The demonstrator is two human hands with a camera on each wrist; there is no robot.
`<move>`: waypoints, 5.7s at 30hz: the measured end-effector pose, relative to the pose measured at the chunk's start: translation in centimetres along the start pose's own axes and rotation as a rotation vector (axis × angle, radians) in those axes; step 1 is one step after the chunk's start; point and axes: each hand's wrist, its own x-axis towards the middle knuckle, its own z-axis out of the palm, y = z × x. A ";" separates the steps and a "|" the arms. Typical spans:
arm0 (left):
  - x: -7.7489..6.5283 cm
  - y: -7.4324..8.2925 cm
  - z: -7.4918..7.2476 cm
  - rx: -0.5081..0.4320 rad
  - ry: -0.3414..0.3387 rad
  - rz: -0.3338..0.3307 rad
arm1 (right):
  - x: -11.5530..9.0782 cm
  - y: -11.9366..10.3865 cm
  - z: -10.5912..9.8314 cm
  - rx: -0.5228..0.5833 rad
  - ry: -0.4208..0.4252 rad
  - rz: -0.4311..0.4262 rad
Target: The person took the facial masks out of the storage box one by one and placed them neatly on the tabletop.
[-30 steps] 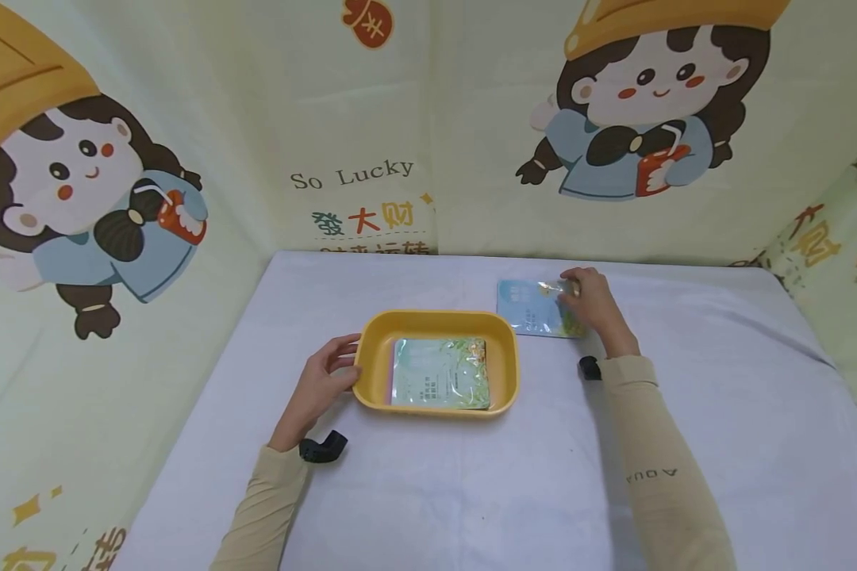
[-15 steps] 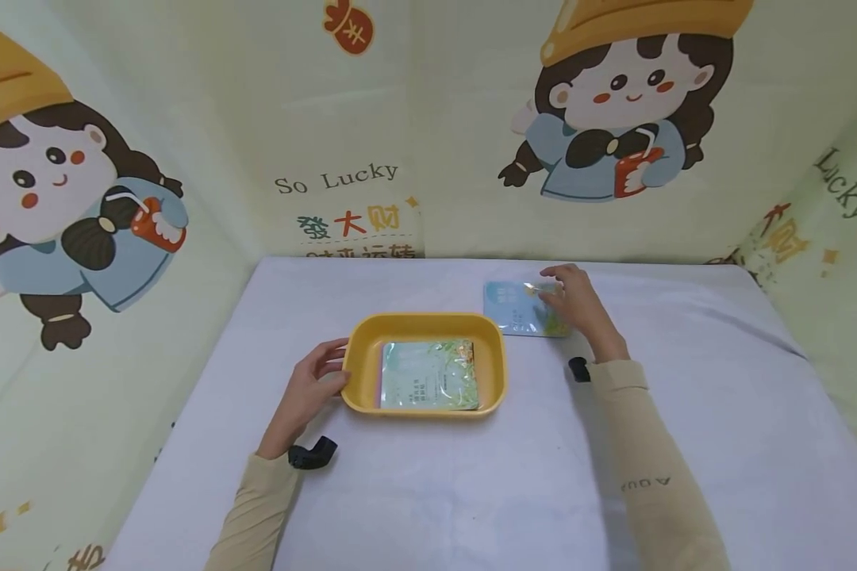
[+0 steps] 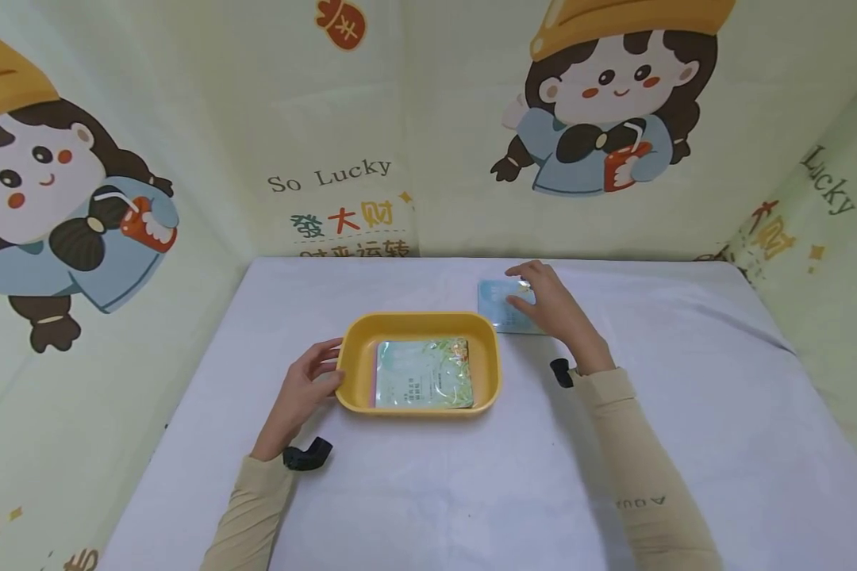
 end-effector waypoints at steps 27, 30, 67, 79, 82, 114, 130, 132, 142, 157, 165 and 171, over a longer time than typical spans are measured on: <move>0.3 -0.1 -0.4 0.008 0.016 0.053 | -1.8 -7.2 4.2 0.050 -0.055 -0.256; 0.4 -0.2 -0.4 0.013 0.013 0.053 | -1.9 -7.7 4.4 0.050 -0.080 -0.258; 0.0 -0.1 -0.4 0.014 0.030 0.005 | -1.4 -9.1 9.2 -0.229 -0.295 -0.304; 0.3 0.2 -0.2 0.006 0.024 0.028 | -1.3 -9.0 9.1 -0.223 -0.266 -0.309; 0.3 0.2 -0.1 0.002 0.025 0.030 | -1.2 -8.8 9.2 -0.216 -0.253 -0.320; 0.5 0.0 -0.5 0.006 0.011 0.042 | -1.0 -8.8 8.5 -0.127 -0.169 -0.322; 0.3 -0.2 -0.6 -0.008 0.004 0.048 | -1.5 -8.9 6.1 0.001 -0.182 -0.321; 0.3 -0.2 -0.6 -0.008 0.004 0.048 | -1.6 -8.9 5.7 0.022 -0.181 -0.323; 0.3 -0.3 -0.6 -0.002 0.007 0.049 | -1.5 -8.2 3.9 0.065 -0.133 -0.357; 0.4 -0.4 -0.6 -0.001 0.011 0.044 | -0.9 -8.3 0.1 0.123 -0.053 -0.371; 0.4 -0.4 -0.6 0.010 0.013 0.068 | -0.9 -8.1 -1.0 0.122 -0.035 -0.321; -0.6 1.7 -0.4 0.047 0.012 0.038 | -1.2 -7.7 -1.9 0.089 -0.025 -0.307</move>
